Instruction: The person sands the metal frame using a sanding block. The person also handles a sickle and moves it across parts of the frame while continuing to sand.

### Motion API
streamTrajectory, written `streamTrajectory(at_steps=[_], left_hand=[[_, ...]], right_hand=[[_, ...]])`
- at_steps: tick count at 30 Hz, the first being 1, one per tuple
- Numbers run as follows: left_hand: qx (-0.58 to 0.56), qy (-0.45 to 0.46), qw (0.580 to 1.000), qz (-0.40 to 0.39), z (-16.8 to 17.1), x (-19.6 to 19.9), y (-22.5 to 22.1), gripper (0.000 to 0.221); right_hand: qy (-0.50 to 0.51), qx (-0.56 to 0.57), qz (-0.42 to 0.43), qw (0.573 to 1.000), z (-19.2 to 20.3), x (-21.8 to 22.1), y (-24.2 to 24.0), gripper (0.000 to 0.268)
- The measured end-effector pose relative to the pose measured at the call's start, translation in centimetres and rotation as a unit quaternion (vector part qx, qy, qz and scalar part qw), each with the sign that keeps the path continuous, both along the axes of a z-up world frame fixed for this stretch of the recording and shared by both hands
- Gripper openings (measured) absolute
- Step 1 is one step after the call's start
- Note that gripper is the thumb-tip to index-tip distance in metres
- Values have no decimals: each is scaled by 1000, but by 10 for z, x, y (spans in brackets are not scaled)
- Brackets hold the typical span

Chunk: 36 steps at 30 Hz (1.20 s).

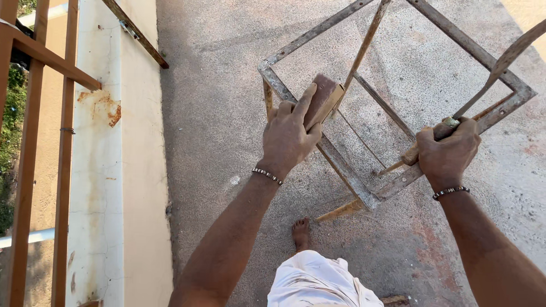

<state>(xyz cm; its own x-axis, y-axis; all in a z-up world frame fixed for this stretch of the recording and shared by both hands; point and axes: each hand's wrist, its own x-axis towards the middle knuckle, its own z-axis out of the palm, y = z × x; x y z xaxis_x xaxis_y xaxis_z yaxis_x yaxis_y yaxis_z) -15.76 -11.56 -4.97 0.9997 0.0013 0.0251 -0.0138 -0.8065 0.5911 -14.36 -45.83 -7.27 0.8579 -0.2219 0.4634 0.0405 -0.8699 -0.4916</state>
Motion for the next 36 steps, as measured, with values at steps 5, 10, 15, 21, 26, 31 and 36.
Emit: streamTrajectory(at_steps=[5, 10, 15, 21, 26, 31, 36], left_hand=[[-151, -183, 963, 126, -33, -60, -55, 88], [-327, -174, 918, 138, -42, -150, -139, 85], [-373, -177, 884, 219, -41, -151, -162, 85], [-419, -92, 863, 269, -40, -50, -78, 86], [-473, -114, 840, 239, -24, -111, -105, 82], [-478, -154, 836, 223, -46, -140, -142, 82], [-588, -165, 751, 251, -71, 4, -48, 83]], right_hand=[[23, -115, 27, 993, -8, 9, -7, 30], [36, -30, 90, 995, -3, 6, -5, 30], [43, -39, 71, 996, 6, 9, -4, 31], [16, -96, 87, 991, -8, 21, -22, 30], [27, -84, 103, 991, -8, 19, -21, 32], [54, -79, 106, 990, -1, 18, -19, 32], [54, -136, 99, 984, 3, 14, -26, 30]])
